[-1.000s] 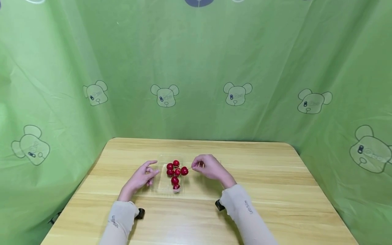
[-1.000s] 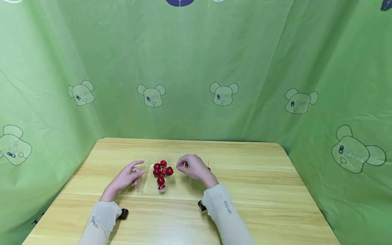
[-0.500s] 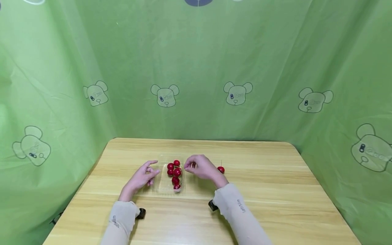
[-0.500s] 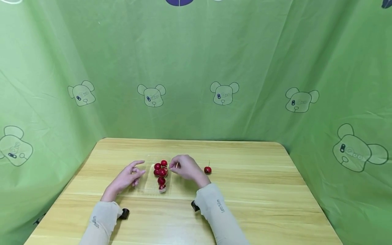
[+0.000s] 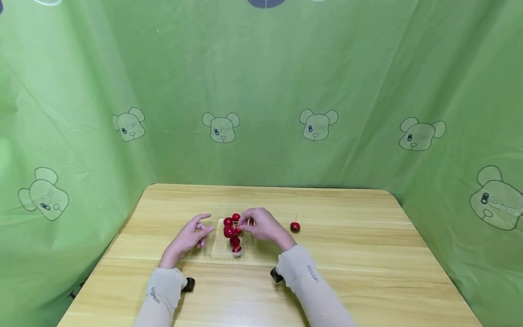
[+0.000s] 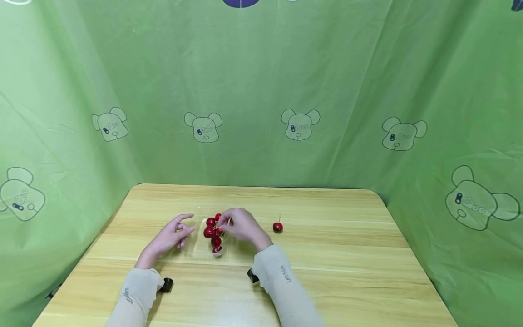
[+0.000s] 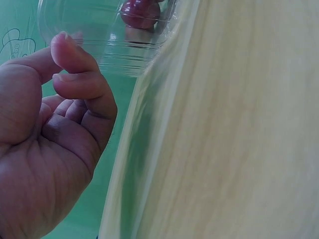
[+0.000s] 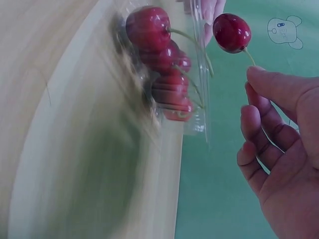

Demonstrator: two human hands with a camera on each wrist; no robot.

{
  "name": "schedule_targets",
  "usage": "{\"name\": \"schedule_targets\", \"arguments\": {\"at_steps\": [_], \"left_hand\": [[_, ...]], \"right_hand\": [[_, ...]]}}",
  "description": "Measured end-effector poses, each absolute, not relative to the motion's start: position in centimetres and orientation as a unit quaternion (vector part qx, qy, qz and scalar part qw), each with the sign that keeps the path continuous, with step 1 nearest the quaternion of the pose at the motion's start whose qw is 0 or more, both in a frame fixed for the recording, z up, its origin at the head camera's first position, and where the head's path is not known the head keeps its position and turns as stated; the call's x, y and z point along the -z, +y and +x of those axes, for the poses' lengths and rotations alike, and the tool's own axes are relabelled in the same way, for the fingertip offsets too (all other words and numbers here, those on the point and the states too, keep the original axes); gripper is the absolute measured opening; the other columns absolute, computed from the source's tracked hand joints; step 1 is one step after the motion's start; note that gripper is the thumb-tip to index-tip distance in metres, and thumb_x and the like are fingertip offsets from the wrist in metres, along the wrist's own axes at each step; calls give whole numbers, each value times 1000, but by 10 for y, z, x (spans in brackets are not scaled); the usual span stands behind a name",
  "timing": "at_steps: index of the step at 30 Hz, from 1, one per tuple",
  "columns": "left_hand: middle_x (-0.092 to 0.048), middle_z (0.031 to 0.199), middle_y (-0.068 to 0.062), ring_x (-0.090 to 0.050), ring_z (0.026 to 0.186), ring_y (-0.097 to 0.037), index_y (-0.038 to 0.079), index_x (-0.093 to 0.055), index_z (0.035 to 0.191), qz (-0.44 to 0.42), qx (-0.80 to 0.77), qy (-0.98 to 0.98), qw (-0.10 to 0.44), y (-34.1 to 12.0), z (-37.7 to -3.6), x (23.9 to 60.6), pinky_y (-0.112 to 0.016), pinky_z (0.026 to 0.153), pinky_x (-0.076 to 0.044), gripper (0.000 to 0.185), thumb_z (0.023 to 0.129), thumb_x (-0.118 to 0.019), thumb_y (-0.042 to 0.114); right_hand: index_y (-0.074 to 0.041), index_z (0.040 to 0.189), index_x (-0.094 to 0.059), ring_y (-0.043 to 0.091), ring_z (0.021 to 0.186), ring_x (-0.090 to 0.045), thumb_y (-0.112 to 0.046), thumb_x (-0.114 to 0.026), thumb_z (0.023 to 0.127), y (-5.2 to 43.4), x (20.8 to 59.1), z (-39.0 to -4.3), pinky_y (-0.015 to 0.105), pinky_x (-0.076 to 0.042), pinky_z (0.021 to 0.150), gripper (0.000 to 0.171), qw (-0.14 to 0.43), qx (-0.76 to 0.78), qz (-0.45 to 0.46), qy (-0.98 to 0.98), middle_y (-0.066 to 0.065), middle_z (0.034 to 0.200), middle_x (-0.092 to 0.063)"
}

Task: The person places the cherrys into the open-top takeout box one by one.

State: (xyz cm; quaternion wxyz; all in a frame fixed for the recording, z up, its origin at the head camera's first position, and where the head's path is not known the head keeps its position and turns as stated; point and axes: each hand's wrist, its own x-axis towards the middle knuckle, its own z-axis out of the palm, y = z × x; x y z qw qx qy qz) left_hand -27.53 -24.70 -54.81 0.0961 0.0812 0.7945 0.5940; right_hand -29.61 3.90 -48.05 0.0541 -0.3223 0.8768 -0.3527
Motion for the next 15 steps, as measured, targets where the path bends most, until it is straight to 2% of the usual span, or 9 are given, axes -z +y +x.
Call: {"name": "schedule_targets", "arguments": {"at_steps": [9,15], "left_hand": [[-64,92,-19,-55,57,-10,1,-35,157,80,-591,797,93,-246,-276,548,-23,50,-48,67,101,-68,18],[-65,93,-21,-55,56,-10,1,-36,156,82,-592,797,91,-247,-276,548,-23,49,-48,67,101,-68,18]], "right_hand": [[-18,90,-77,6,77,-59,-15,-76,94,28,487,-295,26,-52,77,5,50,347,-309,884,-8,86,-70],[-15,90,-77,6,76,-58,-16,-76,95,25,490,-295,26,-52,75,5,45,352,-303,885,-8,86,-69]]}}
